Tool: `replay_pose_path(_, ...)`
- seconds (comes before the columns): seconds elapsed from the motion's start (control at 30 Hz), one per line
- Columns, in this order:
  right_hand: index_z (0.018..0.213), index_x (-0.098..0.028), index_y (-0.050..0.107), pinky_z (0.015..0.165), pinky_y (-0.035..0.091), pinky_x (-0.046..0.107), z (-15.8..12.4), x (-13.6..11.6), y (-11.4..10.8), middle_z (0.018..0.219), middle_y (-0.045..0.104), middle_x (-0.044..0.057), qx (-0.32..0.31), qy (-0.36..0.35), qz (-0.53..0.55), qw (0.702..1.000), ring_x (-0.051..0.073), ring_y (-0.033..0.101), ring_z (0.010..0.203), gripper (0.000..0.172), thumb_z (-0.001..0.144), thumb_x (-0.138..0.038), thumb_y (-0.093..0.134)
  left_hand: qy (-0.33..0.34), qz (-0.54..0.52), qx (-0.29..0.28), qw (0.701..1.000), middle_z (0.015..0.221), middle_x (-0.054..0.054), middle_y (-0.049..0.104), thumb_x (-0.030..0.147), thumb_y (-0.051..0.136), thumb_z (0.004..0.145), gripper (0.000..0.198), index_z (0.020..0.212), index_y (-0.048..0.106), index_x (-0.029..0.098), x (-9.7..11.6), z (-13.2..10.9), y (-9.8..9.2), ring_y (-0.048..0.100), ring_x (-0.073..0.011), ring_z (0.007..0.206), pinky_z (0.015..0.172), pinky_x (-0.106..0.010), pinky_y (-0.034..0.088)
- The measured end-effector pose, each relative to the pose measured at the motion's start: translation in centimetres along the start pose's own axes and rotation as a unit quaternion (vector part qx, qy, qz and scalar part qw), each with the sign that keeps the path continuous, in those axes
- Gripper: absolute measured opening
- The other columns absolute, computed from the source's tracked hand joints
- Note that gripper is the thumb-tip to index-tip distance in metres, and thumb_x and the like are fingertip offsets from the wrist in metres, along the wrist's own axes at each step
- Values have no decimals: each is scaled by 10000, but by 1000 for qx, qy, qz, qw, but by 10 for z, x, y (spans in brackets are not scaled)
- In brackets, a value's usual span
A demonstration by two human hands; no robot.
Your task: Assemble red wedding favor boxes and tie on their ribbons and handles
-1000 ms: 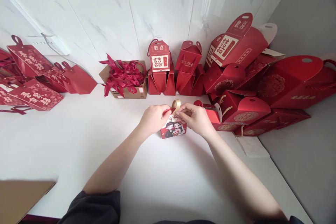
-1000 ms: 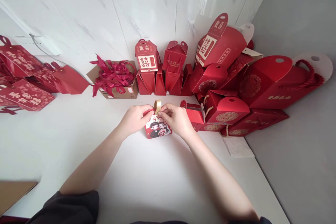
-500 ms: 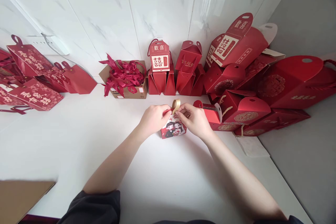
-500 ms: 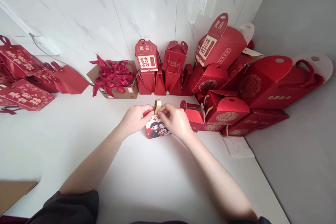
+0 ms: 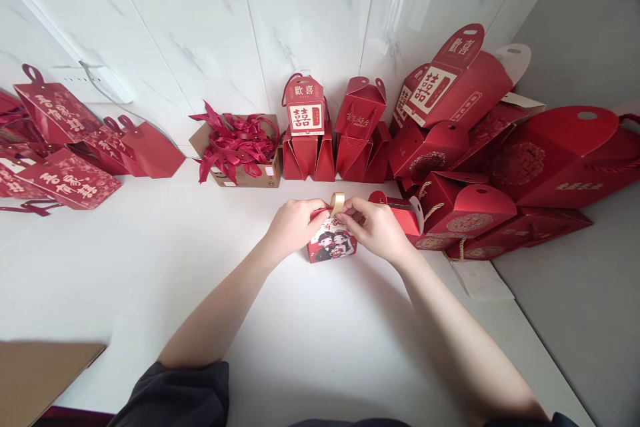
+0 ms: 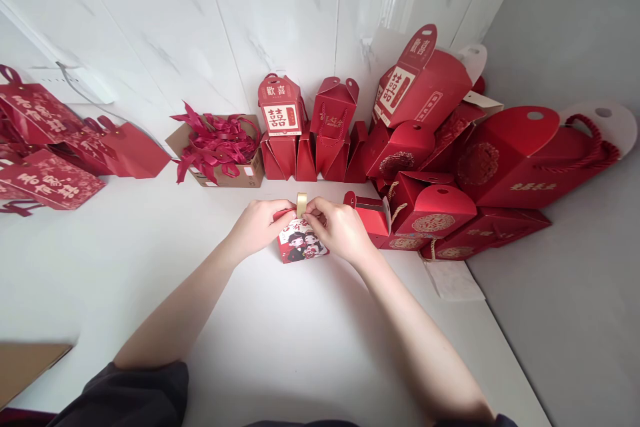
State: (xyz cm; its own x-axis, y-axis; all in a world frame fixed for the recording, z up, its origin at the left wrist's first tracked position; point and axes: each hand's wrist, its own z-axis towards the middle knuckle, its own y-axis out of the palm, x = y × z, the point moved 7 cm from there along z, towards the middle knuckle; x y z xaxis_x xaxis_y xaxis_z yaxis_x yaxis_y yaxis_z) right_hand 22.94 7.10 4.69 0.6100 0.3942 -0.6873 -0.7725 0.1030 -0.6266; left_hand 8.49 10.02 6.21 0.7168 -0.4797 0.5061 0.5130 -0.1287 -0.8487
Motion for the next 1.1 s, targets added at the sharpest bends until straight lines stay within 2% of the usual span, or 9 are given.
replay_pose_path(0.37,898,-237,595,584,425,233,-1,3,1,787,700,-12,19,13,-2,1000,143,617,642,62,896,-259,538,9,-6,3,1000,570,26,474,305,444,875,267,637,493,196,3,0,-1,352,-122,539,528,-249,261)
replay_pose_path(0.5,907,-237,583,573,407,229,-1,4,1,754,684,-17,0,3,-4,1000,136,596,614,51,896,-252,535,8,-10,1,1000,581,24,491,310,452,867,255,649,521,197,3,0,-1,364,-121,546,535,-248,267)
replay_pose_path(0.7,839,-229,537,532,351,224,0,3,-2,671,626,-28,-28,-36,-11,999,119,495,530,80,910,-266,525,2,0,2,1000,563,19,501,317,455,864,248,684,584,207,1,0,0,393,-129,539,527,-254,258)
replay_pose_path(0.9,833,-229,507,532,332,226,1,3,2,731,643,-12,-22,-38,-21,999,126,505,553,79,909,-251,517,7,2,-6,1000,580,16,526,268,450,853,221,694,589,206,1,1,2,406,-128,546,527,-248,257)
replay_pose_path(1.1,835,-228,509,536,331,225,1,3,-5,680,621,-26,-43,-32,-29,998,120,486,531,96,921,-270,511,13,-4,-12,1000,580,20,506,305,440,882,268,667,562,200,3,1,0,386,-125,545,529,-248,256)
